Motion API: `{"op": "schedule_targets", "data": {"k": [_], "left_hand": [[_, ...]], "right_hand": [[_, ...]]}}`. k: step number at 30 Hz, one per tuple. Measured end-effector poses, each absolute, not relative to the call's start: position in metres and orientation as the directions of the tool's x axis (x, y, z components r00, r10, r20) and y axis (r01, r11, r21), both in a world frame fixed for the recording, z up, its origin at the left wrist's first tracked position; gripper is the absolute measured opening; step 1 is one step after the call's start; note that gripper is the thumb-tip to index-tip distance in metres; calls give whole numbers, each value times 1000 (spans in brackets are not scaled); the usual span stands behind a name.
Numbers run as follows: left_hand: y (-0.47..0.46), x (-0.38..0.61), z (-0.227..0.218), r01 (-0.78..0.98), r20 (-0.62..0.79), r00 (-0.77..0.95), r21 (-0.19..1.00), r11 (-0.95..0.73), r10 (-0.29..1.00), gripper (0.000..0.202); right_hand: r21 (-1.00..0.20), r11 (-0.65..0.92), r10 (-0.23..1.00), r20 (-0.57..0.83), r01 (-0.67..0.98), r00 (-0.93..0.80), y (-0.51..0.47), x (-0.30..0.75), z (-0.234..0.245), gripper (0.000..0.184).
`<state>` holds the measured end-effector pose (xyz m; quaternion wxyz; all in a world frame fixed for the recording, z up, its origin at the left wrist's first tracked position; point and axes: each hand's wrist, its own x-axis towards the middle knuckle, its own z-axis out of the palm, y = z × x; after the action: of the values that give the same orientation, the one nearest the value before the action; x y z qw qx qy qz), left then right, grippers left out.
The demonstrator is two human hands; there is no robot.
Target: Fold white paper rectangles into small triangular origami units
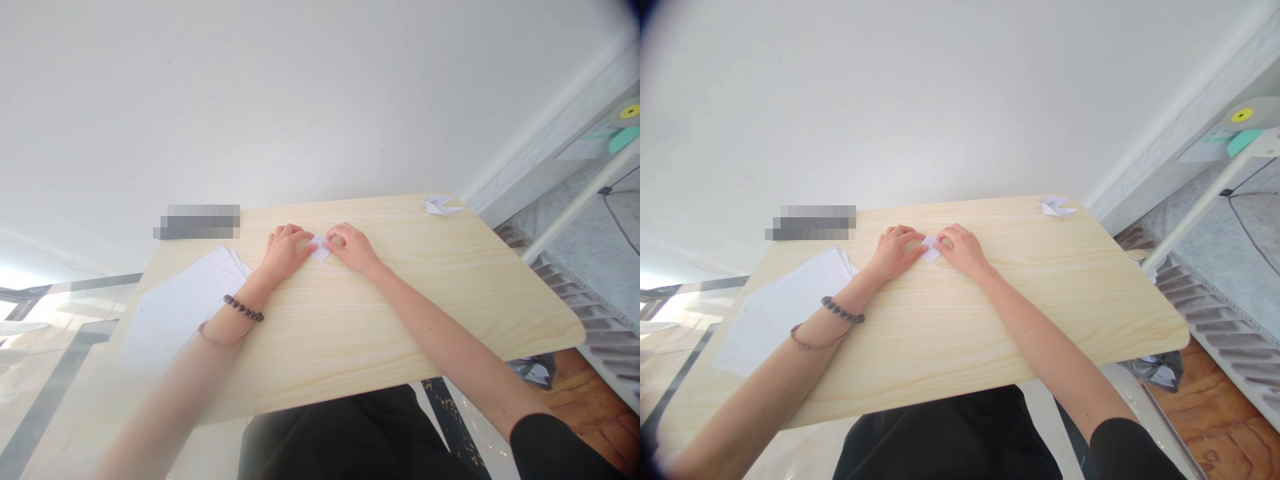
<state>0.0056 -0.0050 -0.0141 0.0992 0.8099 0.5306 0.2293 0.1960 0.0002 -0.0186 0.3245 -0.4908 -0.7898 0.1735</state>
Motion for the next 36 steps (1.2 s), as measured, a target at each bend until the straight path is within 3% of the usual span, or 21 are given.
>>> {"op": "schedule_targets", "data": {"k": [11, 17, 22, 26, 36], "left_hand": [[-2, 4, -11, 749, 239, 341, 515, -417, 909, 30], [-6, 4, -5, 622, 162, 289, 718, -314, 943, 38], [-6, 2, -4, 471, 115, 294, 846, -249, 949, 37], [-5, 0, -4, 442, 111, 283, 866, -233, 953, 37], [-13, 1, 3, 442, 30, 362, 875, -200, 932, 38]], "right_hand": [[-707, 493, 867, 353, 507, -351, -4, 195, -13, 15], [-803, 484, 867, 385, 347, -317, -6, 195, -11, 15], [-892, 346, 923, 268, 290, -277, -4, 196, -13, 29], [-896, 308, 928, 209, 320, -309, -4, 195, -12, 31], [-818, 375, 912, 240, 437, -332, -8, 197, -9, 32]]}}
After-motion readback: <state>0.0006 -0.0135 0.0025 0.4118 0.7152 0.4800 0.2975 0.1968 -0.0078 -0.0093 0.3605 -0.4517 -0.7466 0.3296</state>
